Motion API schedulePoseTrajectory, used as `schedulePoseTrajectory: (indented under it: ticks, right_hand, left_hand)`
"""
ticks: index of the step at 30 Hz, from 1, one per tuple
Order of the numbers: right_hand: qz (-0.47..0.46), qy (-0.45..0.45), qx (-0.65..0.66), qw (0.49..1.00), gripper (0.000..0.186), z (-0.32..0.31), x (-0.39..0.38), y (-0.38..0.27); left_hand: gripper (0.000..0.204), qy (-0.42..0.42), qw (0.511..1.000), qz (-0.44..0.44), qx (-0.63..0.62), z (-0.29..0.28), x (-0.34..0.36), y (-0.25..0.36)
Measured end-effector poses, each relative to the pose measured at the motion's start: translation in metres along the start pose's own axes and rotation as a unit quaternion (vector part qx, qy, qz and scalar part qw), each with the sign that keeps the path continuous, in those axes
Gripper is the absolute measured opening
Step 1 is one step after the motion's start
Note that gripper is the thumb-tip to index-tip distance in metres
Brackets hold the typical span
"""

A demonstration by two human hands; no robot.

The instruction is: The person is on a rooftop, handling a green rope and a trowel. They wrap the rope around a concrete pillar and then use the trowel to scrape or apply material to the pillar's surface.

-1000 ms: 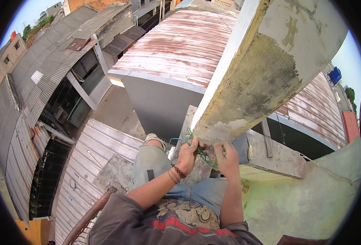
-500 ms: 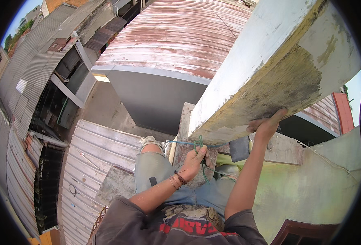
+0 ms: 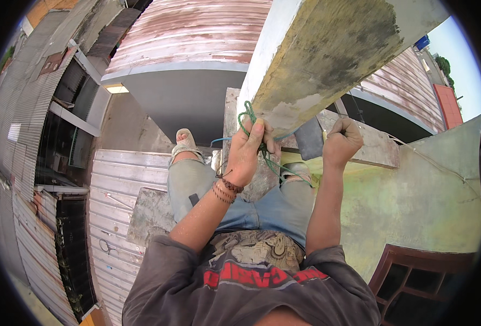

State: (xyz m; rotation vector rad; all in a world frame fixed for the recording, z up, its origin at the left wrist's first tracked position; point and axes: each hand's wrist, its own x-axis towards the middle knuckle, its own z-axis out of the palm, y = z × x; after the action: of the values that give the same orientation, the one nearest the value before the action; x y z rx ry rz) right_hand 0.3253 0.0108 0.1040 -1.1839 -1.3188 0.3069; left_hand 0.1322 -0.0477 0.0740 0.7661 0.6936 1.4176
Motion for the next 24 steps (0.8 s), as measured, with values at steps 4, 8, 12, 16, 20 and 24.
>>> schedulePoseTrajectory:
  ticks: [4,8,12,16,20,24]
  right_hand:
    - [0.066,-0.119,0.006,0.991,0.018,0.002,-0.012,0.002]
    - [0.143,-0.331,0.171,0.917,0.031,0.013,-0.055,-0.015]
    - [0.286,-0.418,0.144,0.85,0.036,0.012,-0.07,-0.028]
    - [0.115,-0.449,0.072,0.883,0.032,0.006,-0.067,-0.014]
    - [0.11,-0.509,0.035,0.853,0.03,0.0,-0.061,-0.015]
    - [0.104,-0.559,-0.026,0.822,0.025,-0.002,-0.06,-0.024]
  left_hand:
    - [0.033,-0.012,0.997,-0.018,-0.071,-0.001,0.001,0.005]
    - [0.03,-0.035,0.984,-0.015,-0.175,0.0,0.011,0.014]
    - [0.027,-0.046,0.98,0.0,-0.194,-0.009,0.023,0.017]
    - [0.028,-0.006,0.983,0.01,-0.184,-0.017,0.028,0.027]
    - [0.034,0.01,0.97,-0.011,-0.242,-0.035,0.033,0.022]
    - [0.035,0.087,0.957,-0.037,-0.274,-0.048,0.024,0.023]
